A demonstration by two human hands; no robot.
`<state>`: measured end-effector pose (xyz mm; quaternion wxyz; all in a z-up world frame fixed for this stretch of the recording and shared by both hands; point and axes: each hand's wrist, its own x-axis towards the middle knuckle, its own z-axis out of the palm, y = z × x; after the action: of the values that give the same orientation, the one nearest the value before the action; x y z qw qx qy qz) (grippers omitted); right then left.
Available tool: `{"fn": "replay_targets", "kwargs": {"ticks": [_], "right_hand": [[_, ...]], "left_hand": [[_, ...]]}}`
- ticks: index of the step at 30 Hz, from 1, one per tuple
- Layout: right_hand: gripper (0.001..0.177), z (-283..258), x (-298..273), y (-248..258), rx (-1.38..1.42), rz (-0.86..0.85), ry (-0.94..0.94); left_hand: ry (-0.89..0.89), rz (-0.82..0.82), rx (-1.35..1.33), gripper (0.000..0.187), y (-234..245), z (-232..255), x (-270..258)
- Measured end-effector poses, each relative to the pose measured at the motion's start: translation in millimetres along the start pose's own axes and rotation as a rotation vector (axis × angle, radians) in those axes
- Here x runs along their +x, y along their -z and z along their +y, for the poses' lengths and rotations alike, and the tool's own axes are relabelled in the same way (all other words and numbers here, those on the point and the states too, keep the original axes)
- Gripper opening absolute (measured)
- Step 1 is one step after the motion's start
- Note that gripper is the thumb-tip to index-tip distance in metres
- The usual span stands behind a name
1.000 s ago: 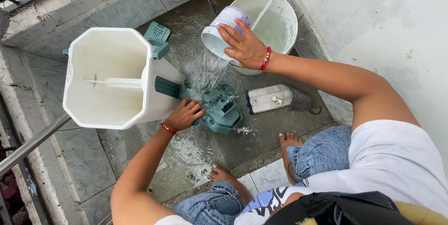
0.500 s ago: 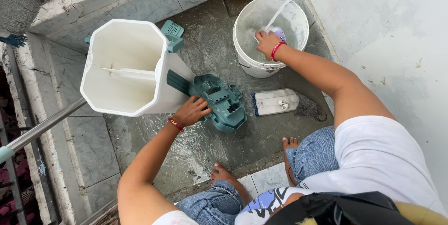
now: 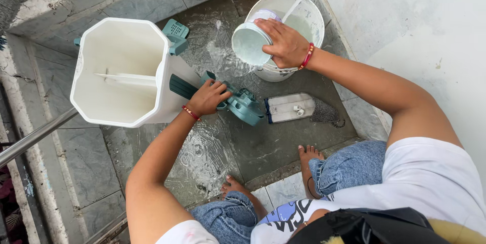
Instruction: The person washes a plastic mop bucket and its internal wringer mechanism by pouring water over the parts using a bucket and a small container and wiping the surfaces by hand.
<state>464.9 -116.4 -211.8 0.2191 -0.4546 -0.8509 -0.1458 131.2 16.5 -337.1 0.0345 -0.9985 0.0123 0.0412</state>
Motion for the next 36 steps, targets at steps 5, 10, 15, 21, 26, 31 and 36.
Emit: {"fn": "replay_targets", "kwargs": {"ticks": [5,10,15,21,26,31,36], "right_hand": [[0.024,-22,17,4,-0.036,-0.054,0.133],[0.022,-25,19,2,-0.169,-0.017,0.208],[0.014,-14,7,3,-0.306,-0.003,0.217],[0.012,4,-7,12,-0.564,-0.207,-0.019],[0.036,4,3,31,-0.437,-0.439,-0.371],[0.048,-19,13,55,-0.221,-0.937,-0.488],[0.078,-54,20,39,0.039,-1.377,-0.515]], "left_hand": [[0.117,-0.108,-0.078,0.088,8,-12,22],[0.262,-0.101,-0.283,0.058,-4,-5,24],[0.354,0.131,-0.524,0.057,-12,8,-2],[0.426,0.278,-0.8,0.051,2,19,-32],[0.572,0.154,-1.228,0.037,29,25,-52],[0.678,0.214,-1.235,0.033,68,27,-60],[0.789,0.174,-1.127,0.035,100,34,-56]]}}
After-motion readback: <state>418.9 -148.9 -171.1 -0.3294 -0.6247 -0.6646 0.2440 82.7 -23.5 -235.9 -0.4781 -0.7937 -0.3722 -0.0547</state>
